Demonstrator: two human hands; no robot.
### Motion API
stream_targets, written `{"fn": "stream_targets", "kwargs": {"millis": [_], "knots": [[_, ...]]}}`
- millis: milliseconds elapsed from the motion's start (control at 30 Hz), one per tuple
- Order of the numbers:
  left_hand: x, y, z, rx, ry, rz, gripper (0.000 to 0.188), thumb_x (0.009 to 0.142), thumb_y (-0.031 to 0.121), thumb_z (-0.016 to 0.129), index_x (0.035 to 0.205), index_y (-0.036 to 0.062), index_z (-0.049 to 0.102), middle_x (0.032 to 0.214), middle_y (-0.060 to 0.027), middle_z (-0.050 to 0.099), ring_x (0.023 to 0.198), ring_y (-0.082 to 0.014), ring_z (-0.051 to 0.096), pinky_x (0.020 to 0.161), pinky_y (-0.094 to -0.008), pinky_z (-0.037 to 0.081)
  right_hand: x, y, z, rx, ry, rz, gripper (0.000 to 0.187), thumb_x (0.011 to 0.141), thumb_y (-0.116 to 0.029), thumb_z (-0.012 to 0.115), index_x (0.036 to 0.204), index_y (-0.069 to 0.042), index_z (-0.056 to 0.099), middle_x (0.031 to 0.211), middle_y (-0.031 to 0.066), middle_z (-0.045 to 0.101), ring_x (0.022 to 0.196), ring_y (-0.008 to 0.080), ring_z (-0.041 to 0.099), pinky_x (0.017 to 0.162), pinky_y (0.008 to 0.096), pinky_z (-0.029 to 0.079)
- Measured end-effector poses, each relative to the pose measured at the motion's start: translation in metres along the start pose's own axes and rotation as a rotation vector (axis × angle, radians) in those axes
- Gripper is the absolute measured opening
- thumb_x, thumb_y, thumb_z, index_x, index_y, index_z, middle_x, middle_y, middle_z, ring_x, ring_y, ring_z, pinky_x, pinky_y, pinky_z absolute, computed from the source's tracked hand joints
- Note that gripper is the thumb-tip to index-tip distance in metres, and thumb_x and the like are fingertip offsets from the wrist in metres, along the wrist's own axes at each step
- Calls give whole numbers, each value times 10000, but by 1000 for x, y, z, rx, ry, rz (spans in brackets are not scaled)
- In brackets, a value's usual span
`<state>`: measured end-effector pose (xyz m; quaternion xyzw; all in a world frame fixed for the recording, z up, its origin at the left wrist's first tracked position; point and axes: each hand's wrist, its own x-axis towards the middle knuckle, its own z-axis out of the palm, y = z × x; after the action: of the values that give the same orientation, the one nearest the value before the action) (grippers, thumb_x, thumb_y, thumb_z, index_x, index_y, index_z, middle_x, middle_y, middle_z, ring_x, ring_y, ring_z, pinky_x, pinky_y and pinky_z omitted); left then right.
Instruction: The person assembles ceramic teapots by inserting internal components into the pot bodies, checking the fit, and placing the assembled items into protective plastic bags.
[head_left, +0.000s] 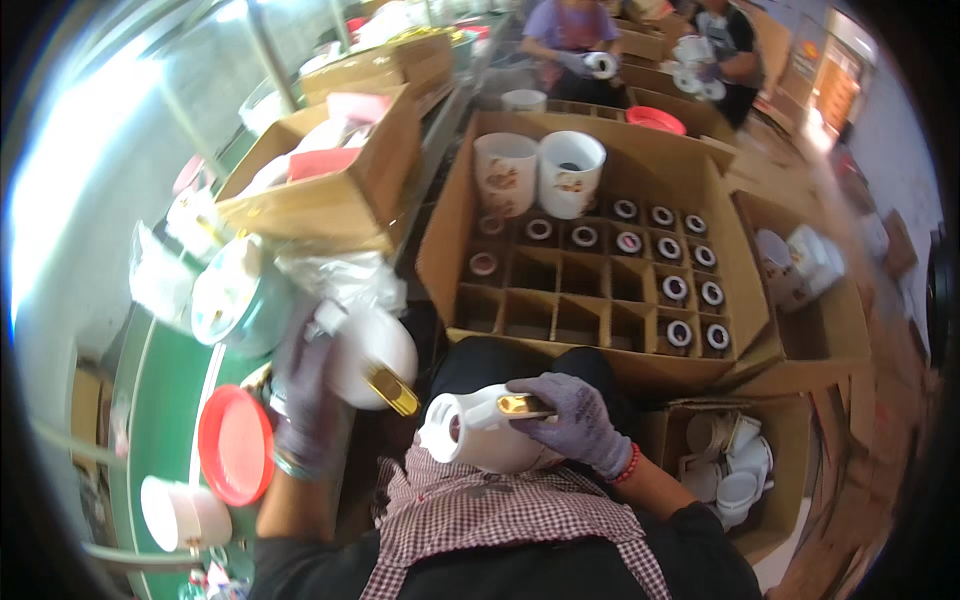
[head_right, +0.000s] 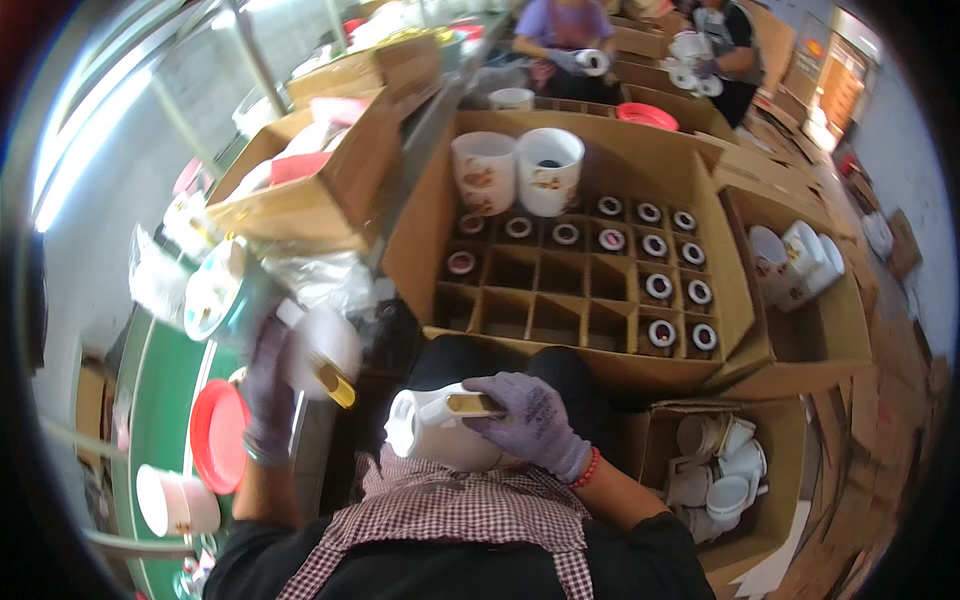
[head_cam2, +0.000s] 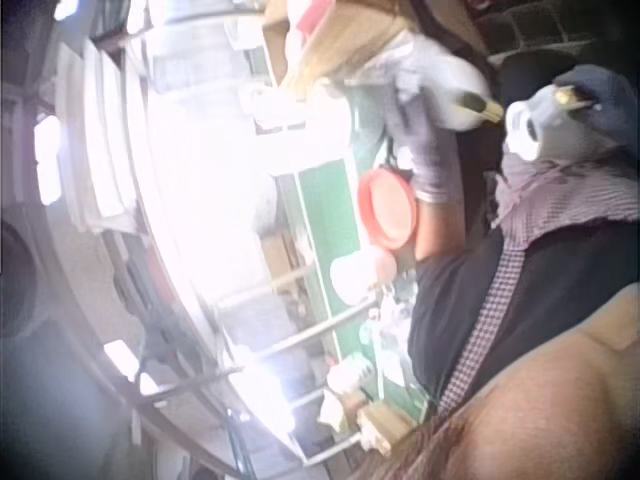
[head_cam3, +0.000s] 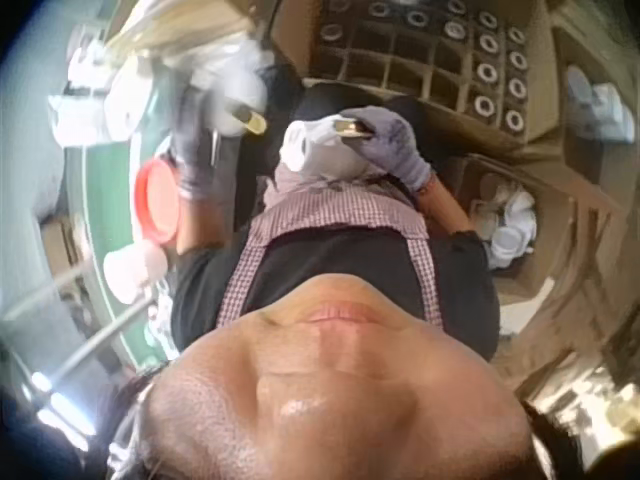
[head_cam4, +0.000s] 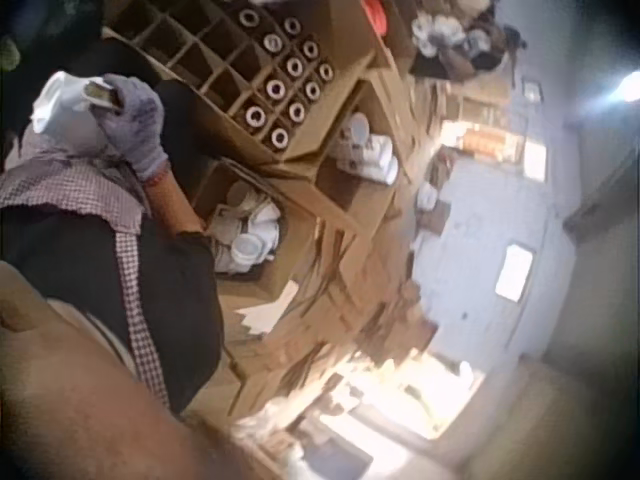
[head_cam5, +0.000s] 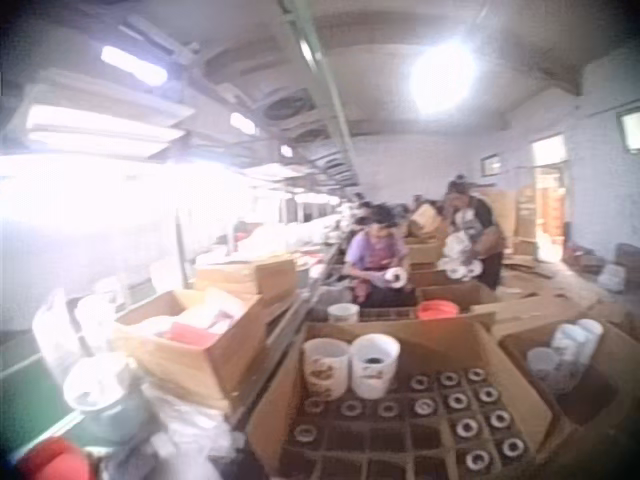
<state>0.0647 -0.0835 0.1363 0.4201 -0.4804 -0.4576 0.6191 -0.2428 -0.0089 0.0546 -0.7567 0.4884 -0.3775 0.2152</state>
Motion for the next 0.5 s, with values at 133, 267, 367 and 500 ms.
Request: {"fn": "stream_targets", "kwargs": {"millis": [133, 267, 367, 500], "knots": [[-46, -66, 4, 435, -477, 83, 320, 968, 146, 549, 1192, -31, 695, 1291, -193, 610, 1235, -293, 569, 1098, -383, 413, -15, -5, 0, 21, 53, 29, 410, 801, -281, 842, 1136, -76, 727, 979, 119, 729, 881, 297, 704, 790, 369, 563], [-48, -38, 20, 900, -492, 263, 386, 967, 252, 535, 1193, -24, 682, 1348, -291, 546, 1262, -444, 527, 1099, -468, 413, -21, -4, -1, 11, 71, 57, 403, 808, -285, 841, 1142, -94, 722, 1007, 114, 728, 909, 293, 705, 807, 368, 562], [-44, -35, 14, 954, -658, 316, 548, 942, 365, 557, 1318, -34, 574, 1365, -323, 522, 1251, -489, 530, 1079, -480, 437, -19, -4, -2, 20, 75, 66, 404, 810, -286, 838, 1149, -103, 718, 1021, 109, 726, 923, 292, 703, 812, 369, 559], [-45, -31, 21, 791, -831, 244, 696, 943, 376, 531, 1497, -28, 411, 1407, -329, 495, 1226, -490, 565, 1047, -466, 473, -19, -2, -2, 33, 54, 57, 405, 817, -283, 833, 1159, -105, 711, 1026, 110, 723, 936, 293, 702, 816, 375, 558]]}}
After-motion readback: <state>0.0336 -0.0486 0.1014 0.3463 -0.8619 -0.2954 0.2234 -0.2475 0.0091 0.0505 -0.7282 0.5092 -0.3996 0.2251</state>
